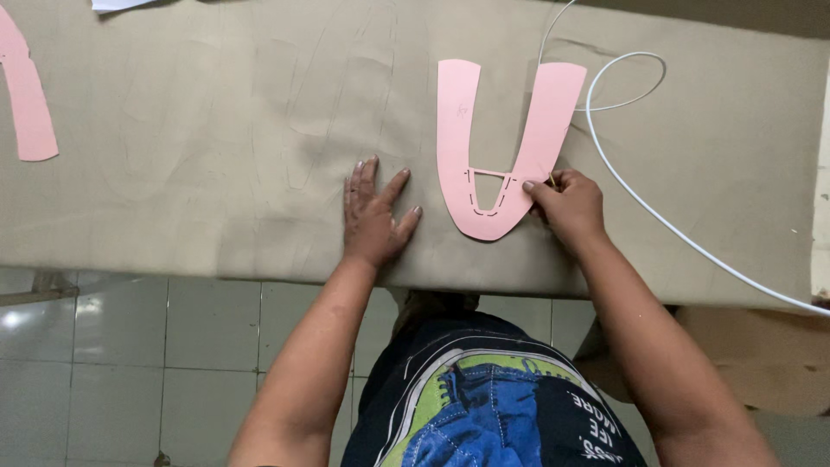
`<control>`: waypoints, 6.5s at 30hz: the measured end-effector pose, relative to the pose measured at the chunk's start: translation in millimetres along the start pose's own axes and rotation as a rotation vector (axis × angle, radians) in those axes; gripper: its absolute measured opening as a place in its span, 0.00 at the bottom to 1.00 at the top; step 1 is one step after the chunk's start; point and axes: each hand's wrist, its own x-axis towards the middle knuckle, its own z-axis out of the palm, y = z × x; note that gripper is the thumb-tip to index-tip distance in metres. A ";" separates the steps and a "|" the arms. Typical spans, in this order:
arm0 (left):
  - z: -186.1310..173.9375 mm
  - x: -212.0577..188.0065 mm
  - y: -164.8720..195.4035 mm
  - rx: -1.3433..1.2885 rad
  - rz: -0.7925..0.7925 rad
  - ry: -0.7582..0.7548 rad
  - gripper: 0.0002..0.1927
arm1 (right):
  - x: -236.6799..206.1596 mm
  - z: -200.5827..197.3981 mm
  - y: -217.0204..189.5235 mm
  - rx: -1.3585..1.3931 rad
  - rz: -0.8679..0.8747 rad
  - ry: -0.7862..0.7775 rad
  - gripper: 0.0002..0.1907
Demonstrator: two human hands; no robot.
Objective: The person works at a padded workbench with pink paper shoe pattern pieces. They hold each pattern flat and use a small pointed tool to punch or mark holes along the dashed guide lines, flip the pieces over to work the other side, briefly consult an open notebook, and reposition the patterns on the bench.
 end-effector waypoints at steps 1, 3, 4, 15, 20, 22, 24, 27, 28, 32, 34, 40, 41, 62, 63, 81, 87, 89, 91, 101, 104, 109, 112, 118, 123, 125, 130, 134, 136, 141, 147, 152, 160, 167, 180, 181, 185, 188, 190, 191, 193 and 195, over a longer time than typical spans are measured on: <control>0.1 1.4 3.5 0.003 -0.010 -0.010 0.34 | -1.1 2.0 -2.8 0.019 -0.010 -0.010 0.15; -0.2 4.7 5.6 0.069 -0.008 -0.056 0.36 | -4.7 6.0 -8.5 0.063 -0.024 -0.037 0.19; 0.6 6.4 6.4 0.126 0.010 -0.094 0.38 | -7.1 7.5 -11.4 0.046 0.019 -0.029 0.20; 1.1 27.8 10.5 -0.012 0.155 -0.156 0.42 | -8.0 6.0 -29.7 -0.157 0.094 0.017 0.15; -0.1 30.5 10.0 -0.110 0.119 -0.145 0.37 | 0.9 -4.0 -33.8 -0.161 0.146 -0.012 0.11; -0.6 30.4 8.2 -0.138 0.098 -0.151 0.35 | 3.6 -3.7 -37.3 -0.184 0.167 -0.029 0.10; 0.7 27.8 7.2 -0.172 0.081 -0.149 0.34 | 5.9 -4.0 -39.4 -0.202 0.165 -0.044 0.10; 1.7 28.1 3.7 -0.204 0.082 -0.132 0.32 | 11.0 -7.3 -39.9 -0.218 0.154 -0.125 0.11; 2.2 28.2 2.9 -0.209 0.086 -0.132 0.31 | 12.4 -8.8 -38.6 -0.211 0.159 -0.132 0.11; 2.9 29.8 1.7 -0.257 0.100 -0.138 0.28 | 18.3 -11.6 -27.4 -0.148 0.212 -0.165 0.10; 0.6 29.7 2.0 -0.261 0.067 -0.163 0.29 | 21.2 -12.2 -20.9 -0.113 0.213 -0.186 0.10; -2.6 22.7 12.2 -0.172 0.066 -0.092 0.33 | 25.4 -15.4 -5.0 -0.022 0.117 -0.236 0.09; -3.4 22.3 13.3 -0.155 0.072 -0.081 0.35 | 25.2 -15.0 -3.5 -0.021 0.114 -0.234 0.09; 6.5 25.3 -3.1 -0.256 0.067 -0.088 0.28 | 23.5 -6.9 -21.8 -0.200 0.174 -0.240 0.11; 7.0 25.7 -3.6 -0.245 0.068 -0.087 0.28 | 23.8 -7.2 -21.6 -0.203 0.170 -0.240 0.11; -3.0 20.3 7.8 -0.170 0.041 -0.120 0.36 | 23.0 -6.2 -16.1 -0.306 0.100 -0.230 0.13; -8.5 21.6 12.6 -0.172 0.034 -0.130 0.36 | 23.9 -7.9 -20.5 -0.274 0.160 -0.254 0.11; -8.1 21.2 12.4 -0.174 0.038 -0.130 0.35 | 24.1 -8.5 -21.1 -0.286 0.158 -0.260 0.11; -7.4 20.5 11.0 -0.186 0.047 -0.121 0.35 | 24.2 -9.0 -21.1 -0.291 0.151 -0.266 0.12; 0.0 14.8 2.1 -0.204 0.059 -0.111 0.33 | 20.8 -5.1 -14.2 -0.248 0.183 -0.248 0.11; 2.7 12.6 1.1 -0.199 0.072 -0.104 0.35 | 21.0 -2.5 -8.6 -0.279 0.184 -0.229 0.11; 8.6 10.5 2.4 -0.157 0.051 -0.116 0.39 | 21.4 -0.8 0.7 -0.229 0.164 -0.244 0.11; 11.1 11.0 2.5 -0.140 0.050 -0.111 0.40 | 21.6 0.3 1.7 -0.245 0.159 -0.238 0.11; 13.6 11.1 1.0 -0.115 0.045 -0.122 0.41 | 18.0 1.8 -4.4 -0.397 0.132 -0.235 0.11; 12.8 11.9 0.8 -0.125 0.051 -0.093 0.41 | 27.4 -1.7 -5.2 -0.663 0.091 -0.259 0.16; 12.0 11.3 1.7 -0.132 0.031 -0.105 0.41 | 40.0 -5.2 -1.7 -0.594 0.087 -0.235 0.17; 8.9 8.3 3.3 -0.134 0.049 -0.082 0.40 | 79.0 -29.2 18.4 -0.576 -0.261 0.135 0.22; 9.2 6.9 1.7 -0.134 0.050 -0.077 0.40 | 100.4 -64.1 32.0 -0.700 -0.229 0.210 0.19; 9.8 7.7 0.2 -0.117 0.048 -0.085 0.41 | 104.5 -79.9 32.3 -0.786 -0.188 0.215 0.19; 12.9 7.7 -1.3 -0.056 0.118 -0.086 0.41 | 87.8 -71.6 17.2 -0.676 -0.187 -0.003 0.22; 19.9 0.4 -4.5 0.083 0.246 -0.122 0.37 | 48.3 -14.1 -14.7 -0.021 0.088 -0.058 0.12; 22.2 0.5 -10.1 0.071 0.264 -0.117 0.36 | 40.2 -6.0 -19.5 0.045 0.069 -0.009 0.11; 9.4 3.5 7.3 0.087 0.135 -0.234 0.45 | 61.7 -8.2 10.1 -0.450 -0.629 0.296 0.14; 4.3 3.4 11.0 0.112 0.168 -0.233 0.40 | 110.0 -56.7 25.7 -0.898 -0.459 0.181 0.10; 14.0 1.9 6.8 0.133 0.196 -0.205 0.42 | 72.1 -39.6 23.9 -0.448 -0.551 -0.026 0.21; 14.0 2.0 6.9 0.130 0.195 -0.199 0.42 | 72.7 -34.6 21.4 -0.455 -0.522 -0.025 0.25; 12.9 1.2 7.0 0.129 0.192 -0.185 0.44 | 80.2 -29.1 8.4 -0.489 -0.411 -0.078 0.39; 14.5 1.2 7.0 0.124 0.195 -0.148 0.48 | 82.9 -29.9 0.4 -0.562 -0.319 -0.094 0.43; 16.6 1.7 5.7 0.124 0.192 -0.146 0.48 | 84.2 -29.4 -3.5 -0.599 -0.281 -0.097 0.45; 17.7 1.3 4.7 0.124 0.189 -0.147 0.48 | 84.8 -29.3 -4.8 -0.605 -0.275 -0.104 0.46; 19.5 1.1 1.7 0.136 0.207 -0.135 0.48 | 85.6 -28.8 -6.0 -0.602 -0.263 -0.114 0.46; 22.2 0.8 0.0 0.134 0.217 -0.133 0.49 | 86.3 -28.9 -6.0 -0.588 -0.250 -0.123 0.46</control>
